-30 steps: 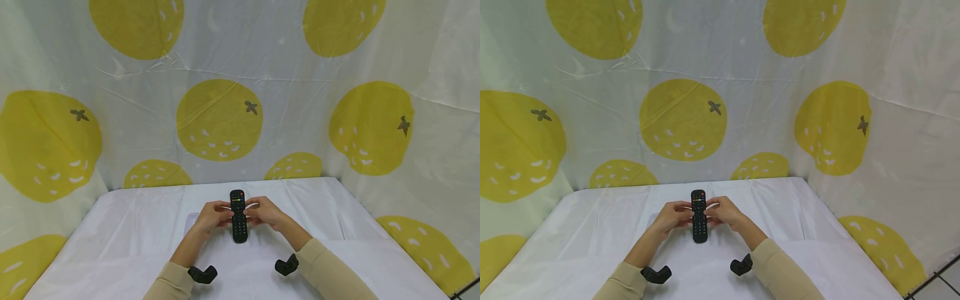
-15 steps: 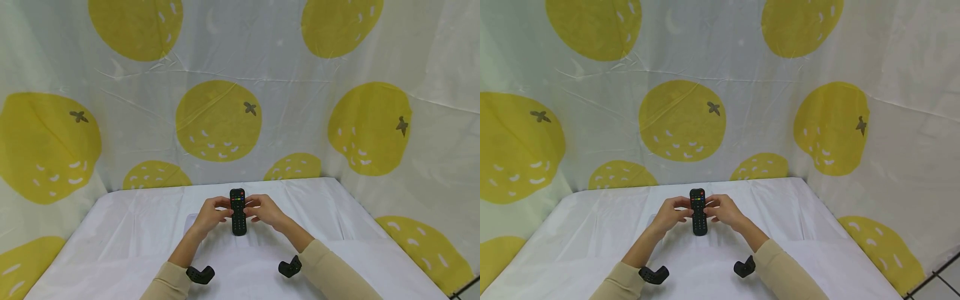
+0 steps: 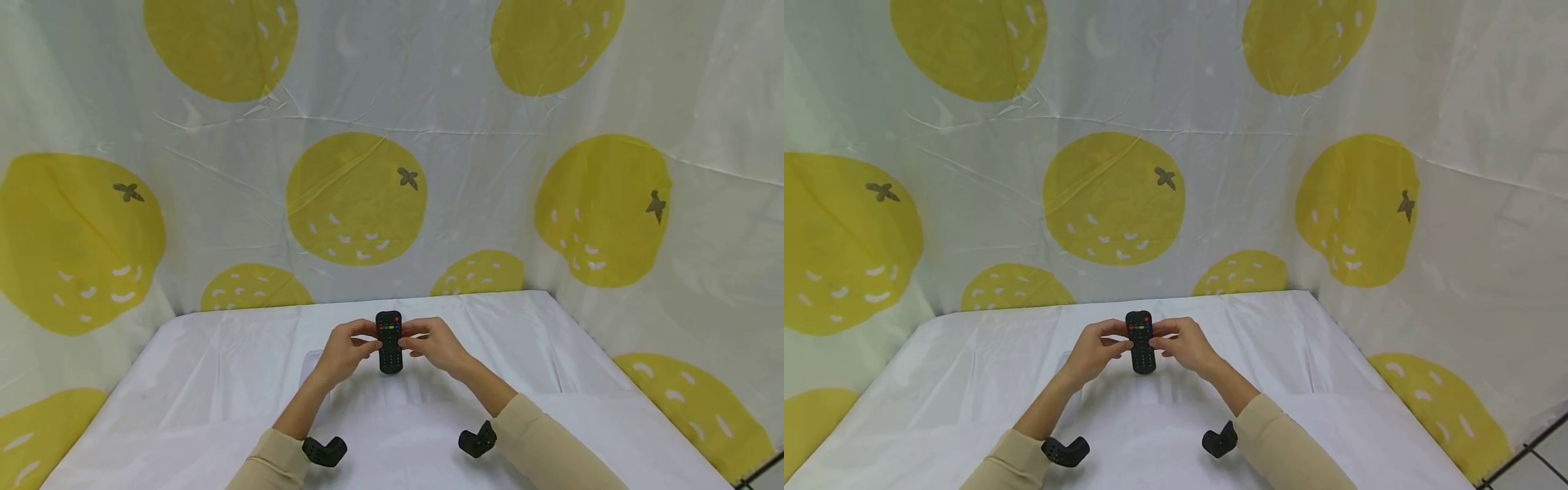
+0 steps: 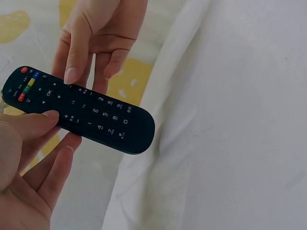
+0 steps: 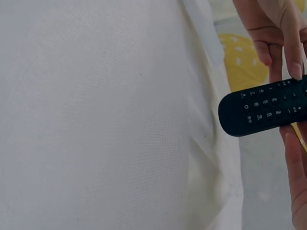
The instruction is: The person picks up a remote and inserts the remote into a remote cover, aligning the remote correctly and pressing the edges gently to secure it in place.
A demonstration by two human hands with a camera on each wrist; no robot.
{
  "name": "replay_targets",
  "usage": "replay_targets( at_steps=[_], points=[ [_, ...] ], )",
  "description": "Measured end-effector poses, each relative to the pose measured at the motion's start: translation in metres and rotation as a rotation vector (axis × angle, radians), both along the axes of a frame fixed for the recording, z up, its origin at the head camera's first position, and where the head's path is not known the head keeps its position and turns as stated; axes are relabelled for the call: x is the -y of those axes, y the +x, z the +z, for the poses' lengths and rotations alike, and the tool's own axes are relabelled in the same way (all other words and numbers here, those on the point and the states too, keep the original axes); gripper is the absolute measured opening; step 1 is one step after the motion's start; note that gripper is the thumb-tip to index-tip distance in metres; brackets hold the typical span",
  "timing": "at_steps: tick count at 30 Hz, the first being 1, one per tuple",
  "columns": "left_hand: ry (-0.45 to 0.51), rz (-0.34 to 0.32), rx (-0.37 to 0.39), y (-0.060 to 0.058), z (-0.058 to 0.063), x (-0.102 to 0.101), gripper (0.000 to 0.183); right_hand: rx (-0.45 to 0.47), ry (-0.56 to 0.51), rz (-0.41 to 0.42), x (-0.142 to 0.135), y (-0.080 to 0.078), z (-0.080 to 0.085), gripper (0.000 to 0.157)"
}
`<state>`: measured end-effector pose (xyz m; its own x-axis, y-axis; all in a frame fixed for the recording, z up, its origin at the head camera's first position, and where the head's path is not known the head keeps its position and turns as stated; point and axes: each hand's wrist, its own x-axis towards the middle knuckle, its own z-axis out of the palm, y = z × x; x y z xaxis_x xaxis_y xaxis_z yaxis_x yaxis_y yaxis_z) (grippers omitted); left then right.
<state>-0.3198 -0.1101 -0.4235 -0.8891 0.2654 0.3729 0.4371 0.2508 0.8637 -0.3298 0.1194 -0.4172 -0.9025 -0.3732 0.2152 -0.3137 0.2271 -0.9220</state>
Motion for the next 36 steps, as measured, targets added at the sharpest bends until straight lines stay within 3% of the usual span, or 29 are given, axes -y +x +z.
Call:
replay_targets(
  at_steps=[9, 20, 24, 28, 32, 36],
  points=[
    [-0.036, -0.013, -0.132, 0.000, -0.003, 0.003, 0.022, -0.130, 0.026, 0.018, -0.001, 0.002, 0.000, 0.019],
    [-0.017, -0.030, -0.403, 0.002, -0.005, 0.002, 0.024, -0.092, 0.056, -0.079, -0.002, 0.006, 0.006, 0.018],
    [-0.051, -0.006, -0.490, 0.002, -0.002, 0.001, 0.023, -0.026, 0.059, -0.102, -0.001, 0.006, 0.008, 0.014],
    [-0.069, 0.000, -0.559, 0.003, 0.000, 0.000, 0.024, 0.110, -0.006, -0.128, 0.001, 0.007, 0.013, 0.015],
    [-0.090, 0.005, -0.613, 0.002, -0.002, 0.000, 0.027, 0.255, -0.084, -0.162, 0.003, 0.009, 0.017, 0.026],
    [-0.108, 0.013, -0.654, 0.002, -0.004, 0.000, 0.032, 0.346, -0.086, -0.154, 0.005, 0.009, 0.017, 0.042]
  ],
)
